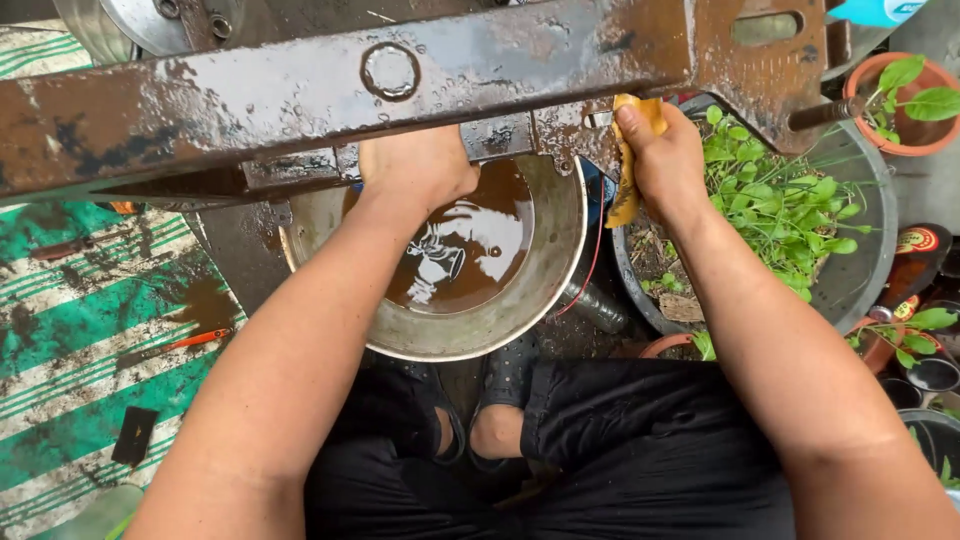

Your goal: Cleaning a motorcycle swingarm using a sponge and a bucket of cleaning solution.

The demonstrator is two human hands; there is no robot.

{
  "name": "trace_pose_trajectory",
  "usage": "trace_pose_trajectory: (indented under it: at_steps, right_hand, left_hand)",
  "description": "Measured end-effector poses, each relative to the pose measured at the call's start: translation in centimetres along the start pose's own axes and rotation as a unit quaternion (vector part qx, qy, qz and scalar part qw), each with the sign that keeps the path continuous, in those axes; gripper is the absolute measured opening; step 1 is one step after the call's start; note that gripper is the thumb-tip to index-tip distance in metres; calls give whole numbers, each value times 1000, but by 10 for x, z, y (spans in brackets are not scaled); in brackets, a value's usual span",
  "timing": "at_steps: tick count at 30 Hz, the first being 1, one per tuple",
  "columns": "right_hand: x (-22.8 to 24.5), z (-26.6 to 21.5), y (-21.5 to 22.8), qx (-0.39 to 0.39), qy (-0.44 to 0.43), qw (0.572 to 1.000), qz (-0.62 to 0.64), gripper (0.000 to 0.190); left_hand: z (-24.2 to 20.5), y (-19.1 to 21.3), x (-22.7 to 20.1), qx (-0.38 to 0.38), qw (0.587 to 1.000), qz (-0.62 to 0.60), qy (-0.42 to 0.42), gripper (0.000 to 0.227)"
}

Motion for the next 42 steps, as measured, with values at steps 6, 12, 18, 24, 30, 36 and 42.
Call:
trace_pose_trajectory:
  at_steps: [6,12,18,24,30,36,42]
  right_hand:
    - [5,-39,9,32,-117,989,89,55]
    - [45,-26,5,27,-131,991,6,46]
    - [41,-31,8,74,-174,982,22,38]
    - [84,-47,4,106,-143,978,-114,82]
    - [70,-47,2,101,-86,974,-183,83]
    - [69,-42,8,117,-43,974,-187,102]
    - [71,-26,4,108,4,966,-235,96]
  left_hand:
    - [1,5,-2,-10,1000,18,-15,19]
    - [10,52,-28,168,979,57,97,30]
    - [9,49,-27,168,978,65,105,28]
    - [7,48,-26,126,987,62,81,20]
    - [7,40,-21,113,988,47,89,16]
    - [8,50,-25,148,983,68,87,27]
    - [3,32,-17,-20,998,53,-22,21]
Point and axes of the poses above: each hand's wrist, its own z-axis towards the middle knuckle, its own y-axis out of the back of the hand, x = y × z, the point moved 2 cm from there along z, towards the middle knuckle, and after that the axes turned 4 degrees about -x, right-handed, at the moved point
